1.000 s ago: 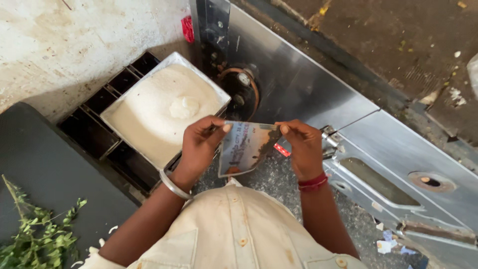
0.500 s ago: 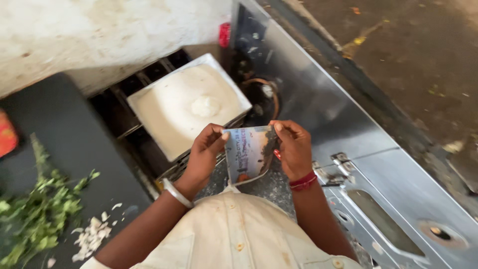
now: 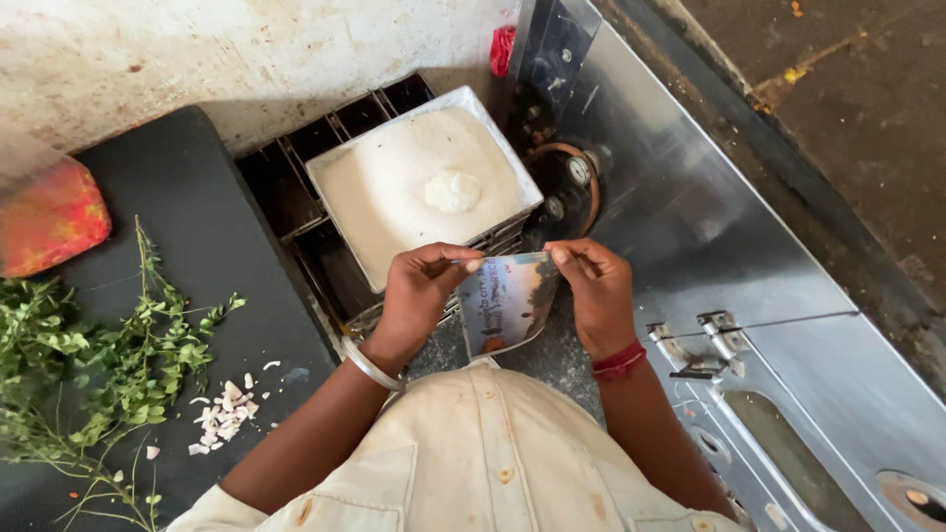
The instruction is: The person handles a newspaper flyer, picks up bread rolls and places them into a clear plastic bag, and then opens a large metal industrial oven door.
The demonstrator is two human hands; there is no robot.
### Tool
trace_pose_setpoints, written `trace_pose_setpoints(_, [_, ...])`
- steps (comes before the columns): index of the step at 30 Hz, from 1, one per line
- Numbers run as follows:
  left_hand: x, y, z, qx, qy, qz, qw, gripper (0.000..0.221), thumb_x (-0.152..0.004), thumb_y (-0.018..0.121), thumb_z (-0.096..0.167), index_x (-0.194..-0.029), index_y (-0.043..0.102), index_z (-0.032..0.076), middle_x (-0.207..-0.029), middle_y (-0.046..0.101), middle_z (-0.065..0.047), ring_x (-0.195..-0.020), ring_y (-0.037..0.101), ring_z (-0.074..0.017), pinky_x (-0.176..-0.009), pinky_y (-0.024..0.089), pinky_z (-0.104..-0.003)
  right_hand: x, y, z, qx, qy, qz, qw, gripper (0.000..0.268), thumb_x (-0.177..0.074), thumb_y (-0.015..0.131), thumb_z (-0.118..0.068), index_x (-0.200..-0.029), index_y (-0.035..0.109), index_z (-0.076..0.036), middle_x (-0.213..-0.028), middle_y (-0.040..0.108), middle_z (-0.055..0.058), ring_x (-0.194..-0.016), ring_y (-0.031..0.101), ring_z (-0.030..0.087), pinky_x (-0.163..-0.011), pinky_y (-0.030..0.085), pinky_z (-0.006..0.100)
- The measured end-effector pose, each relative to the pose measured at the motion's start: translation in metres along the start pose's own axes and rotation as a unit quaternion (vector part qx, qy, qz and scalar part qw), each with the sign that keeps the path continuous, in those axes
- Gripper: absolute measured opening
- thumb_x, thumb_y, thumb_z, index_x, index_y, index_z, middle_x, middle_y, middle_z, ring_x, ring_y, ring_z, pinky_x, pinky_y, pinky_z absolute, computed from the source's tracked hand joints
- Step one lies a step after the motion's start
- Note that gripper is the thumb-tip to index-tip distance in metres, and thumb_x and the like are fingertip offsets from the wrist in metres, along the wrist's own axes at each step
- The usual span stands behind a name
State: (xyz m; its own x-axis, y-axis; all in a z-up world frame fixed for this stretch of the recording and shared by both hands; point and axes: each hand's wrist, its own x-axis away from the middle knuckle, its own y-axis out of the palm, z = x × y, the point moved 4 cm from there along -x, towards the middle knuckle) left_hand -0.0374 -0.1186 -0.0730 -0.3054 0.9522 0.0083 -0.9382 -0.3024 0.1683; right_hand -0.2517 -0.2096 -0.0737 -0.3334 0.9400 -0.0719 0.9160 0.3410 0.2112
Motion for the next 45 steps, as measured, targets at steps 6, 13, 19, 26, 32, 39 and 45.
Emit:
trace_pose_setpoints(6, [0.0,0.007,0.02,-0.062,0.012,-0.037,0.997,0.009,-0.095,0.074,0.005,-0.102,0.074,-0.001,-0.094,0.076,-0.006,-0.085,0.067,-0.0083,-0.077,0.055,-0.028,0.01,-0.002,-0.007,0.039,-0.024,0.021,0.999,0.012,-0.098,0.071,-0.008,-0.103,0.073,0.003,-0.096,0.073,0.003,-0.091,0.064,0.007,-0.085,0.051,0.023])
trace_pose_setpoints(13, [0.003,0.045,0.071,-0.323,0.168,-0.098,0.926,0.02,-0.083,0.083,0.014,-0.1,0.078,0.004,-0.096,0.078,-0.012,-0.079,0.073,-0.0248,-0.073,0.057,-0.033,0.02,0.006,-0.02,0.137,-0.041,-0.001,0.99,0.008,-0.097,0.074,-0.006,-0.097,0.075,0.002,-0.09,0.072,0.004,-0.083,0.059,0.006,-0.074,0.047,0.022])
trace_pose_setpoints(19, [0.003,0.051,0.082,-0.294,0.153,-0.137,0.933,0.013,-0.084,0.081,0.01,-0.095,0.079,0.003,-0.09,0.079,-0.011,-0.074,0.076,-0.0226,-0.066,0.058,-0.031,0.033,0.003,-0.029,0.109,-0.007,-0.01,0.994,0.008,-0.092,0.074,-0.004,-0.097,0.072,0.001,-0.093,0.073,0.002,-0.085,0.062,0.005,-0.077,0.051,0.022])
trace_pose_setpoints(26, [0.006,0.046,0.073,-0.229,0.136,-0.113,0.957,0.012,-0.086,0.081,0.007,-0.097,0.08,0.003,-0.09,0.08,-0.011,-0.077,0.077,-0.0176,-0.071,0.059,-0.029,0.031,0.003,-0.042,0.16,-0.155,-0.022,0.975,0.009,-0.093,0.074,-0.001,-0.095,0.066,0.002,-0.098,0.071,0.005,-0.093,0.065,0.01,-0.085,0.051,0.025])
trace_pose_setpoints(32, [0.007,0.044,0.091,-0.356,0.202,-0.102,0.907,0.015,-0.082,0.084,0.012,-0.096,0.081,0.007,-0.09,0.078,-0.012,-0.082,0.074,-0.0275,-0.074,0.058,-0.037,0.029,0.009,-0.051,0.237,-0.154,-0.018,0.959,0.009,-0.091,0.076,-0.002,-0.091,0.068,0.001,-0.09,0.071,0.005,-0.085,0.064,0.011,-0.079,0.051,0.025])
trace_pose_setpoints(39, [0.025,0.05,0.104,-0.345,0.307,-0.095,0.882,0.022,-0.079,0.086,0.015,-0.1,0.078,0.012,-0.093,0.077,-0.007,-0.09,0.069,-0.0278,-0.081,0.052,-0.04,0.028,0.036,-0.062,0.306,-0.237,-0.061,0.92,0.011,-0.085,0.078,-0.005,-0.089,0.068,-0.002,-0.09,0.071,0.009,-0.083,0.07,0.021,-0.078,0.053,0.03])
trace_pose_setpoints(45, [0.03,0.029,0.101,-0.305,0.29,-0.049,0.906,0.013,-0.081,0.08,0.004,-0.091,0.076,0.012,-0.088,0.074,-0.005,-0.085,0.07,-0.0231,-0.081,0.051,-0.037,0.02,0.044,-0.059,0.337,-0.246,-0.115,0.902,0.017,-0.08,0.084,-0.009,-0.081,0.068,-0.002,-0.082,0.07,0.008,-0.076,0.066,0.023,-0.077,0.049,0.035])
